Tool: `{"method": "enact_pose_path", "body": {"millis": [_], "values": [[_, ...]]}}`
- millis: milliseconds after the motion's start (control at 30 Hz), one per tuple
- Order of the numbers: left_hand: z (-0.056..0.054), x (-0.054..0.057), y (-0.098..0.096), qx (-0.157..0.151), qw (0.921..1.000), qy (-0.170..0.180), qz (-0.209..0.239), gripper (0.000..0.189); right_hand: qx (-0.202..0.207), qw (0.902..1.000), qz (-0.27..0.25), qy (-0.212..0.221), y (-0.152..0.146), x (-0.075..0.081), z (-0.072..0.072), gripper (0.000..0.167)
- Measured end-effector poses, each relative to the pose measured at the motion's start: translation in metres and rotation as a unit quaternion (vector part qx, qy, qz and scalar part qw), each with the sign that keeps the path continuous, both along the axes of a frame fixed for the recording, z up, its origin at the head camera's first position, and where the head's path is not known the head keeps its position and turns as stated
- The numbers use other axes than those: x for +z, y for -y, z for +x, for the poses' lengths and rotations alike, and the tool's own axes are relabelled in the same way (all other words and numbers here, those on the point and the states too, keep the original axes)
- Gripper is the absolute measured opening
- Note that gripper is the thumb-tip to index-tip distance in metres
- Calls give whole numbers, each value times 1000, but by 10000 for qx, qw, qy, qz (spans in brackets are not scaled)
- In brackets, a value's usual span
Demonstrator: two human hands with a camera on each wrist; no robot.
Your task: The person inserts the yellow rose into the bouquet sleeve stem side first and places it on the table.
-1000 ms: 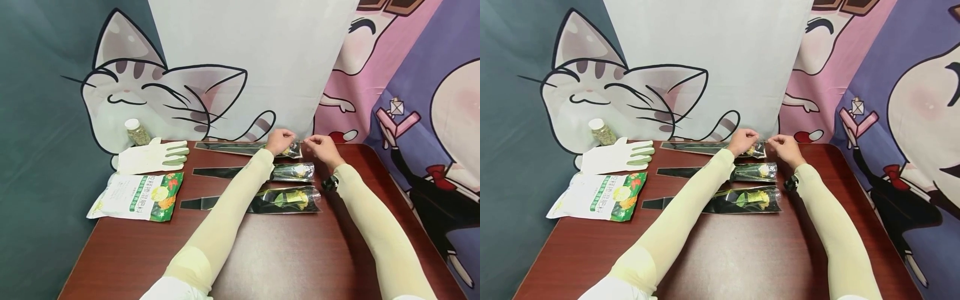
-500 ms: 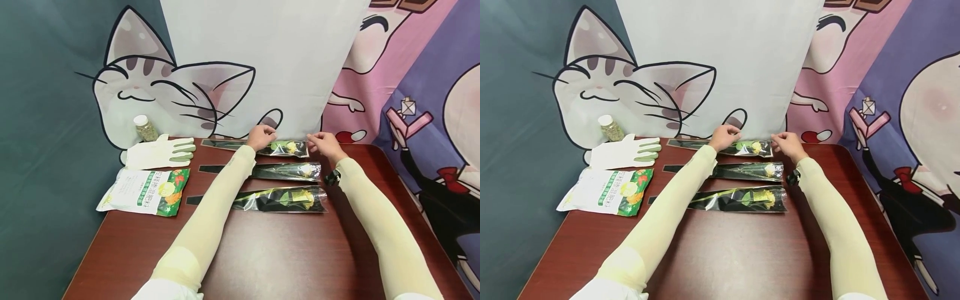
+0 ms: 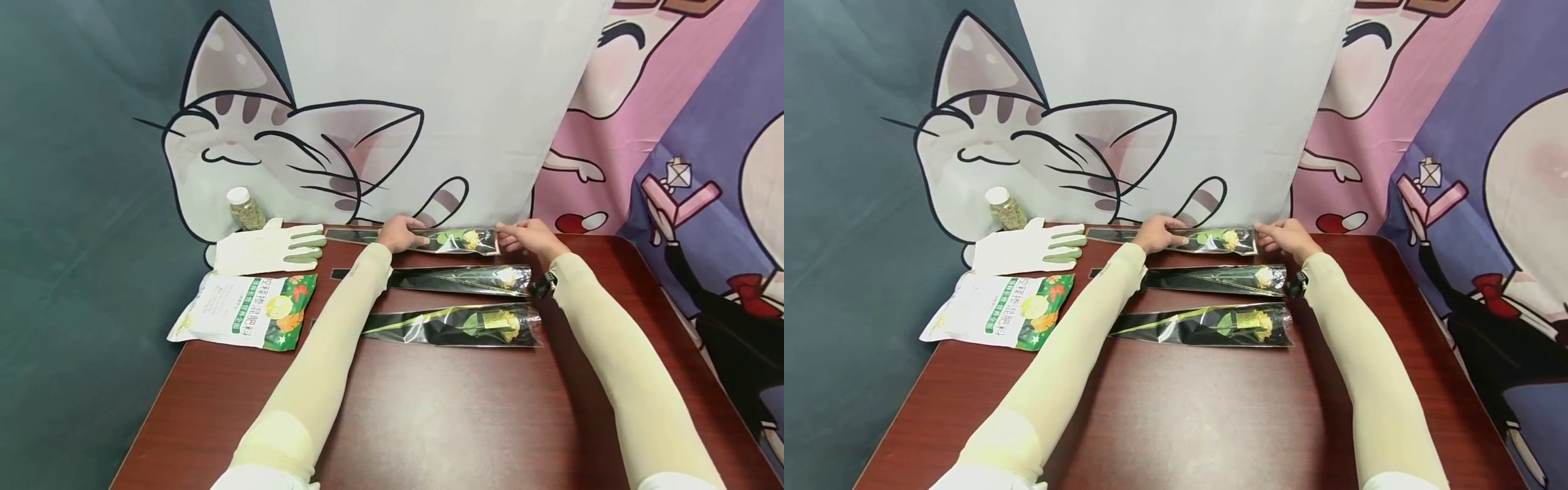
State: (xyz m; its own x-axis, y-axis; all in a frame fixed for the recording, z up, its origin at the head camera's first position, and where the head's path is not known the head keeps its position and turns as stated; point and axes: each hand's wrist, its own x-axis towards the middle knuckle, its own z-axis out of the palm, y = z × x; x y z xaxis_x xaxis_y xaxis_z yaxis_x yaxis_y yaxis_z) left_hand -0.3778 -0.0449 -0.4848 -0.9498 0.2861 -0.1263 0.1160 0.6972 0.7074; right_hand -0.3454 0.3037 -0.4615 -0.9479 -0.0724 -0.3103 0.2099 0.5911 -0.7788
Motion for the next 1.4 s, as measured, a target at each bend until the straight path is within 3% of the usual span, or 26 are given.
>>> {"method": "enact_pose_path", "body": {"millis": [200, 467, 833, 967, 1100, 1400], "values": [[4, -2, 4, 99, 9992, 44, -384, 45, 157, 9999, 53, -18, 6, 1, 1, 55], [-2, -10, -5, 9, 9981, 134, -596, 42, 187, 9997, -175, -1, 6, -2, -1, 33], [3, -10, -14, 105, 9978, 322, -568, 37, 185, 9989, -434, -61, -11, -7, 3, 31], [1, -12, -13, 205, 9979, 344, -502, 37, 216, 9975, -664, -104, -15, -6, 6, 29], [-2, -13, -11, 118, 9986, 328, -408, 44, 130, 9966, -805, -67, -19, -7, 7, 32], [1, -10, -4, -109, 9962, 100, -858, 55, 352, 9985, -422, 45, -28, -16, 11, 30]]}}
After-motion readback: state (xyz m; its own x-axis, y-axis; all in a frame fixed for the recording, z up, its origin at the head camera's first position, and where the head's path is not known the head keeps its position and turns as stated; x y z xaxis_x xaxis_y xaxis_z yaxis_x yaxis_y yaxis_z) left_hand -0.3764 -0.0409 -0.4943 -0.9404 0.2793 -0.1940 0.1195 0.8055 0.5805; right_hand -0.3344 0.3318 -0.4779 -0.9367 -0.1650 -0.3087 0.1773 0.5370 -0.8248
